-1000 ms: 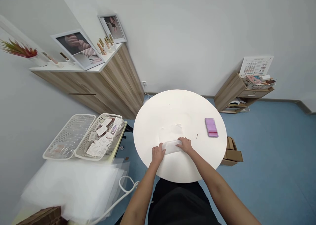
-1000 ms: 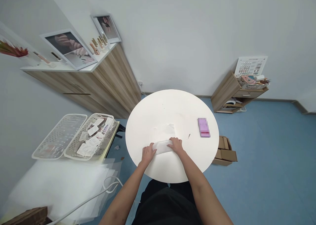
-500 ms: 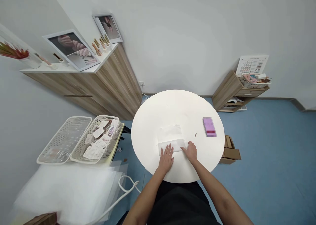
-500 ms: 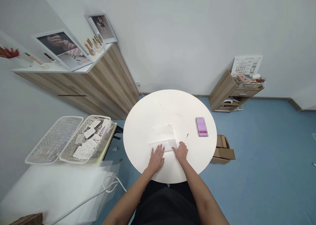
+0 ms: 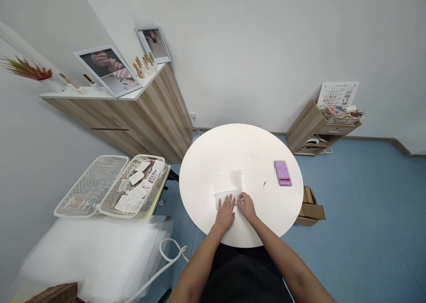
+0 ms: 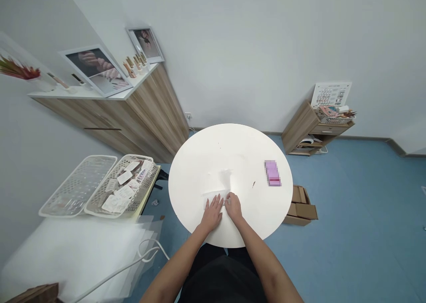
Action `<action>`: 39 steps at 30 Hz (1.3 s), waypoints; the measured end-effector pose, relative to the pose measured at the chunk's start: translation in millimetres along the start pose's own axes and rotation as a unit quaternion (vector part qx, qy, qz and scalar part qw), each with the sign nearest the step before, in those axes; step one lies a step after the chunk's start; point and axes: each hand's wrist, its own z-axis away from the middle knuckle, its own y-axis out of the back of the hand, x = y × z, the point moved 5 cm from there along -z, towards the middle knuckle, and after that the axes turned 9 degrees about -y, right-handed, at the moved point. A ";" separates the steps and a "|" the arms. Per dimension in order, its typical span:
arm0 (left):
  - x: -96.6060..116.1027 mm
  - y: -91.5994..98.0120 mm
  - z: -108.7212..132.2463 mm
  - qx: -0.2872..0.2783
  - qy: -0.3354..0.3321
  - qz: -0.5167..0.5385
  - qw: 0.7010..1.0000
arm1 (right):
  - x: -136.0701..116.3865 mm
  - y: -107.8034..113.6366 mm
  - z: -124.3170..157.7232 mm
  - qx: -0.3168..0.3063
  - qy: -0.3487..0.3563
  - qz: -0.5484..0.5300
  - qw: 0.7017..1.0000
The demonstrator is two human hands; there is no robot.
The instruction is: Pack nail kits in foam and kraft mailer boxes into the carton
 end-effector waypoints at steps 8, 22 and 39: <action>-10.3 3.3 -0.4 0.032 0.024 0.118 0.992 | -2.1 -20.7 31.5 -0.034 0.100 0.019 0.994; -55.8 2.5 53.6 0.267 0.400 0.269 0.834 | -18.8 -16.9 36.8 -0.071 0.220 0.154 0.961; -37.0 14.1 -4.3 0.267 0.357 0.335 0.830 | -16.3 -26.3 20.5 -0.119 0.162 0.212 0.957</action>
